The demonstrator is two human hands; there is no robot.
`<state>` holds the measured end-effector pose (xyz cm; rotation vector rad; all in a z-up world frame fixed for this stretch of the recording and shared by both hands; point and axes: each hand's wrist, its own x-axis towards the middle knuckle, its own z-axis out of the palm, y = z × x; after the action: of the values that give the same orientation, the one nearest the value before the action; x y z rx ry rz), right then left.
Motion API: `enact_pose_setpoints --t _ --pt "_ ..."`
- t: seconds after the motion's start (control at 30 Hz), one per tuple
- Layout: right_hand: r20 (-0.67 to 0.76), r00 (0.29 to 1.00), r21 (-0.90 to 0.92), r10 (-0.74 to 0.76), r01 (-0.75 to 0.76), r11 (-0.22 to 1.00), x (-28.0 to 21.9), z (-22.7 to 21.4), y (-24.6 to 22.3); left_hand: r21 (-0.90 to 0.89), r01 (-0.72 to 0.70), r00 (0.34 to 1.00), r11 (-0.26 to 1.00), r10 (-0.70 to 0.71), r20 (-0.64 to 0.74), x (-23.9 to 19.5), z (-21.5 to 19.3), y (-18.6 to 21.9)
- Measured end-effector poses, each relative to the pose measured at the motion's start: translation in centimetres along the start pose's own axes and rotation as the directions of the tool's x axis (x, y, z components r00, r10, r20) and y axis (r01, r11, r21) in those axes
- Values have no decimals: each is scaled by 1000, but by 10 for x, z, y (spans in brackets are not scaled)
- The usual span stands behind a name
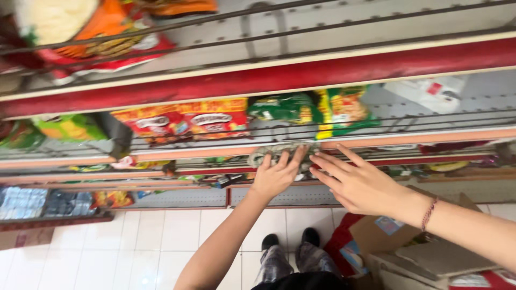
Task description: The person sprays a cleaning solution on store shelves, wipes them with a cloth, and then scans and places snack packages onto the shelves from a cardboard box. The person handles a spray bottle, a cloth, a barcode scanner, and snack packages.
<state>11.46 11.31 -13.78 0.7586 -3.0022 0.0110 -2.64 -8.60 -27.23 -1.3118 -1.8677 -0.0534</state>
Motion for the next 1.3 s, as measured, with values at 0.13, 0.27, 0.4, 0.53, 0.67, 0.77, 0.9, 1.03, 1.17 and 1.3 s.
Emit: enact_pose_setpoints --t 0.13,0.27,0.4,0.53,0.67,0.77,0.9,1.03,1.17,1.3 --pt "-28 997 12 -73 74 997 47 9 -23 103 115 992 988 -119 38 -56 -12 -52" --pt "31 986 -1 -163 163 987 96 20 -46 177 198 971 964 -218 98 -114 -22 -105" --pt "51 972 -30 -230 232 972 137 29 -69 235 232 949 944 -273 160 -170 -34 -167" --pt "-27 969 -30 -245 244 969 172 29 -95 284 310 917 907 -364 162 -206 -47 -213" --pt "-100 967 8 -233 235 972 201 26 -115 290 413 877 864 -463 131 -222 -64 -239" --pt "-155 970 9 -189 193 981 215 23 -126 261 482 831 836 -531 166 -221 -75 -250" --pt "-291 950 8 -116 123 992 220 23 -128 -122 724 690 679 -710 143 -214 -87 -241" --pt "-453 891 -27 26 -43 999 220 36 -127 -340 700 643 628 -761 -80 -191 -83 -218" --pt "-515 828 98 220 -199 975 226 71 -123 -297 504 785 811 -574 -235 -142 -48 -186" --pt "-500 803 133 324 -298 945 240 110 -113 -206 384 904 900 -412 -114 -112 -14 -172"
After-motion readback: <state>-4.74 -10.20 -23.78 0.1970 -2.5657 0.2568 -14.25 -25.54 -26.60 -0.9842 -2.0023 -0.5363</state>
